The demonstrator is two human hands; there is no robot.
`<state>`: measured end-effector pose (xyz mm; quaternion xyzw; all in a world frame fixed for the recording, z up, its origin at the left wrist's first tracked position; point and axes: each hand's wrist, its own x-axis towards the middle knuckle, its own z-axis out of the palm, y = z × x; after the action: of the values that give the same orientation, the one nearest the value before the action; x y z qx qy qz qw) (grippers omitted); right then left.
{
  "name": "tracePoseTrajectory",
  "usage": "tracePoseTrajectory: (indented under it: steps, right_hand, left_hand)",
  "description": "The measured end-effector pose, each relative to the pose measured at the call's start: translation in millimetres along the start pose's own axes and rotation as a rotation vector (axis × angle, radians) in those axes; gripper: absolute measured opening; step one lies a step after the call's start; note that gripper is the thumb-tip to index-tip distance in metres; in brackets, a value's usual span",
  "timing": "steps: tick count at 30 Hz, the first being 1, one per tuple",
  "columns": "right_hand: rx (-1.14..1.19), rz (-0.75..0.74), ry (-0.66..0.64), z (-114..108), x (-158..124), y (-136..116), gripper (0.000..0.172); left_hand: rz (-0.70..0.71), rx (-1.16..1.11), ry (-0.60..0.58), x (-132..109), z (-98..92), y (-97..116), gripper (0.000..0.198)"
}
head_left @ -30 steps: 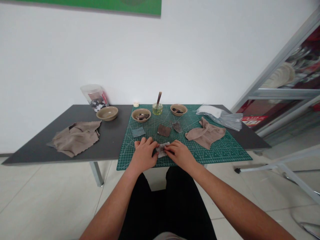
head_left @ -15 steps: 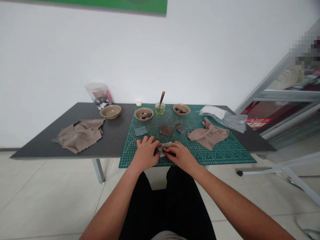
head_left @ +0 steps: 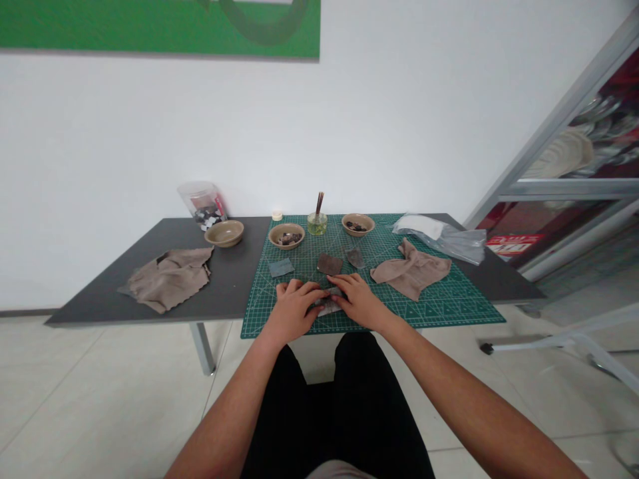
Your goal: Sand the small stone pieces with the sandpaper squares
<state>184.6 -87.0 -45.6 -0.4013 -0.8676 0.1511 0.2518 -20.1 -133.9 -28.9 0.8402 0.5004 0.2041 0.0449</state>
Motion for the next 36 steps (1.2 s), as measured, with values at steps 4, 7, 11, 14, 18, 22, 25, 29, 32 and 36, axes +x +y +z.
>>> tracePoseTrajectory:
  steps: [4,7,11,14,18,22,25,29,32,36]
  right_hand:
    - [-0.039,0.007,-0.119,-5.4,10.2,-5.1,0.036]
    - [-0.055,0.031,-0.195,-9.2,19.8,-8.9,0.025]
    - [-0.071,0.132,-0.204,-16.0,30.2,-10.5,0.013]
    - [-0.095,0.289,0.01,-22.1,30.3,-10.2,0.013]
    - [-0.135,0.341,0.141,-23.0,21.1,-11.6,0.012]
    - [0.029,0.336,0.181,-17.2,16.3,-15.6,0.006]
    - [0.235,0.304,0.271,-11.6,18.8,-19.9,0.01]
    - [0.298,0.146,0.211,-1.4,22.1,-27.2,0.024]
    - [0.303,0.108,0.196,5.4,22.6,-30.6,0.022]
    - [0.285,0.183,0.233,10.1,23.3,-29.1,0.014]
  left_hand:
    - [-0.001,-0.037,0.011,3.4,1.5,2.8,0.017]
    - [0.004,-0.078,-0.009,6.3,4.4,4.1,0.01]
    - [0.017,-0.207,0.145,7.9,7.2,4.2,0.019]
    - [-0.079,-0.323,0.36,8.5,6.6,4.0,0.015]
    - [-0.31,-0.49,0.396,13.5,8.5,2.2,0.015]
    - [-0.479,-0.776,0.373,22.9,12.7,0.7,0.023]
    - [-0.512,-0.884,0.355,29.0,11.4,4.1,0.016]
    - [-0.486,-0.894,0.357,31.4,7.9,8.5,0.01]
    - [-0.466,-0.805,0.385,29.5,9.0,7.0,0.005]
    - [-0.496,-0.755,0.413,27.5,14.2,3.3,0.008]
